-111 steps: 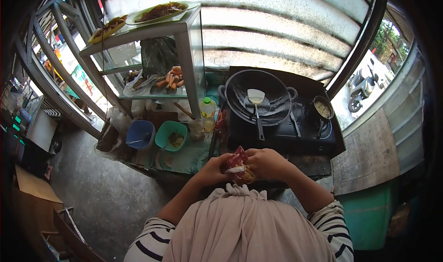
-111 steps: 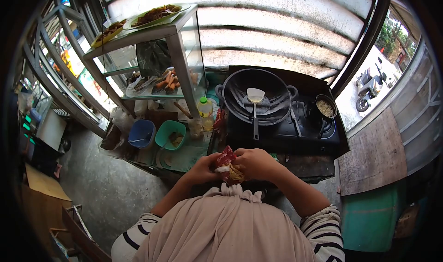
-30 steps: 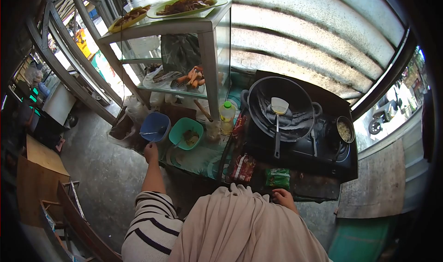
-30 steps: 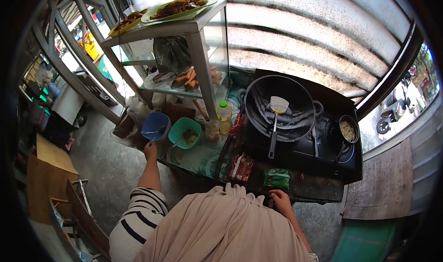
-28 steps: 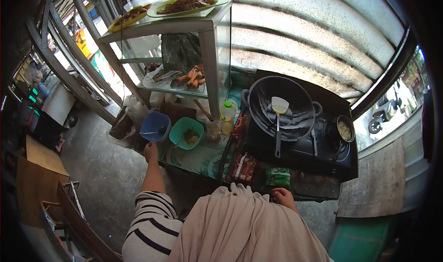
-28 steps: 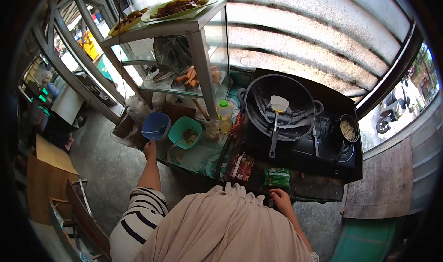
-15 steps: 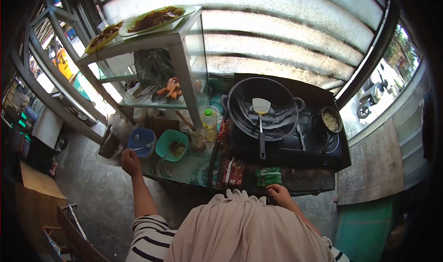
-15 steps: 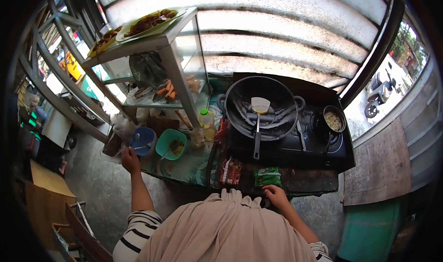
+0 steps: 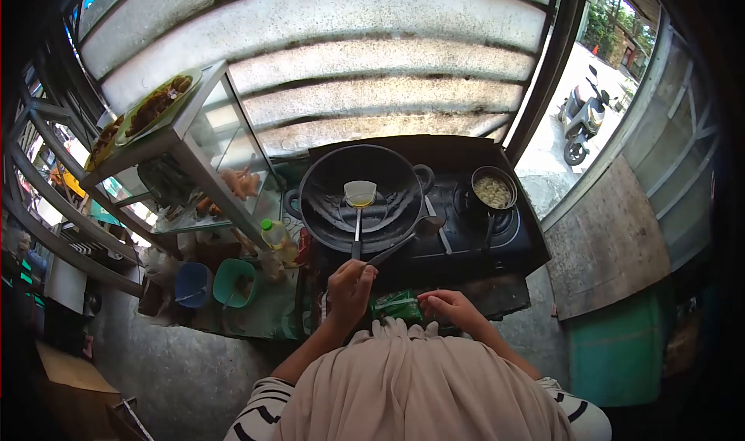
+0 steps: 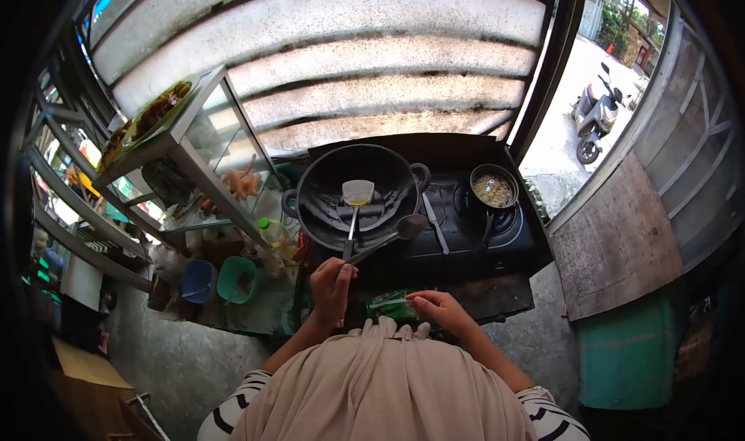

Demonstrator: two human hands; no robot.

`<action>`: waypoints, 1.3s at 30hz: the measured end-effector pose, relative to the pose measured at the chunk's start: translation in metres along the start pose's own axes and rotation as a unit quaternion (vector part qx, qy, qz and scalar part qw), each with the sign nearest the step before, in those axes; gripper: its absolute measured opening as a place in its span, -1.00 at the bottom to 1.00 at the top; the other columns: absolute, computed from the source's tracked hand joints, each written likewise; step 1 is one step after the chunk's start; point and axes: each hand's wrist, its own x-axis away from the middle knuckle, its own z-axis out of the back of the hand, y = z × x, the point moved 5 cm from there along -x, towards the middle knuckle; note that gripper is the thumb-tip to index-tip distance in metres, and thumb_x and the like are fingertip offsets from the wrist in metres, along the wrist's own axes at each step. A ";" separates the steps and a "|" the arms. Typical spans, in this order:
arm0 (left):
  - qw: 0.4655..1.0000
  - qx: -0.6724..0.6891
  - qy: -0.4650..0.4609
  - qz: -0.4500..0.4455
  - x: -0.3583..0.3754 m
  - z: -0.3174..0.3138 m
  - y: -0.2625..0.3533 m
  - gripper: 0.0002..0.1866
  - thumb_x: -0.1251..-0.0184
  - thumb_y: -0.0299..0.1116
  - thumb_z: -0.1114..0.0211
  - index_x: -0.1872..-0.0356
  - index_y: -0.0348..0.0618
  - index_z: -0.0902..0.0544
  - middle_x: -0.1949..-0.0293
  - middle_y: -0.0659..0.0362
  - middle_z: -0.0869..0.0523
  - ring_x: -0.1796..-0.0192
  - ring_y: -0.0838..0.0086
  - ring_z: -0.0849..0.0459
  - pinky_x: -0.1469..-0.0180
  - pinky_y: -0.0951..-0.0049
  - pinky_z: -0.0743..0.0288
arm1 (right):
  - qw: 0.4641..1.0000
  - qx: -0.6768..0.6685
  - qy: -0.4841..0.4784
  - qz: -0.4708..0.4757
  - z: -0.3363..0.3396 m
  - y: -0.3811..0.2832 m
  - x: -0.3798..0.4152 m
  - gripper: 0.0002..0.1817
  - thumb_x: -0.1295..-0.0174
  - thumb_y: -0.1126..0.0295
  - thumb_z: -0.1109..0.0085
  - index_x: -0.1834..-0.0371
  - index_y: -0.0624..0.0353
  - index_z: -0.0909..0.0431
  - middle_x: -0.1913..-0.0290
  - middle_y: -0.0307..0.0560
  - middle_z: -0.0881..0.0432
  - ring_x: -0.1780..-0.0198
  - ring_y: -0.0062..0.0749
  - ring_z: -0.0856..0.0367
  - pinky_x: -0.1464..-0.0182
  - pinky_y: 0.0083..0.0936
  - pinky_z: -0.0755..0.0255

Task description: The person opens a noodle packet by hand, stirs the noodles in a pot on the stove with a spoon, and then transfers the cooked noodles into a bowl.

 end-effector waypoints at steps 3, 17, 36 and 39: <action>0.997 0.028 -0.069 0.004 0.005 -0.084 -0.003 -0.82 -0.20 -0.39 -0.17 0.49 -0.29 -0.59 0.57 0.10 -0.57 0.54 0.42 -0.56 0.47 0.46 -0.38 | 0.983 -0.180 0.021 0.021 0.015 -0.039 0.010 -0.51 -0.36 0.10 0.08 -0.23 0.18 -0.34 0.07 -0.14 -0.56 0.09 -0.54 -0.55 0.06 -0.57 -0.42; 0.975 0.023 -0.129 0.180 0.027 -0.226 -0.030 -0.78 -0.24 -0.26 -0.17 0.33 -0.20 -0.66 0.43 0.14 -0.64 0.48 0.48 -0.55 0.39 0.50 -0.39 | 0.983 -0.049 0.012 -0.175 0.276 -0.026 -0.081 -0.75 -0.36 0.22 0.16 0.18 0.14 -0.43 0.32 -0.10 -0.62 0.38 -0.36 -0.63 0.28 -0.47 -0.52; 0.978 -0.015 -0.044 0.205 0.031 -0.210 -0.043 -0.81 -0.27 -0.34 -0.15 0.30 -0.26 -0.64 0.39 0.18 -0.67 0.41 0.60 -0.57 0.33 0.57 -0.44 | 0.739 0.358 0.540 0.185 0.357 -0.078 -0.062 -0.71 -0.21 0.15 -0.10 0.31 0.15 -0.65 0.46 0.00 -0.62 0.40 -0.10 -0.61 0.36 -0.29 -0.43; 0.976 -0.008 -0.063 0.207 0.026 -0.221 -0.033 -0.80 -0.28 -0.34 -0.15 0.30 -0.27 -0.63 0.40 0.20 -0.67 0.41 0.63 -0.55 0.33 0.60 -0.42 | 0.762 0.325 0.524 0.198 0.356 -0.078 -0.062 -0.70 -0.22 0.15 -0.09 0.31 0.16 -0.64 0.48 0.01 -0.62 0.41 -0.07 -0.60 0.37 -0.31 -0.43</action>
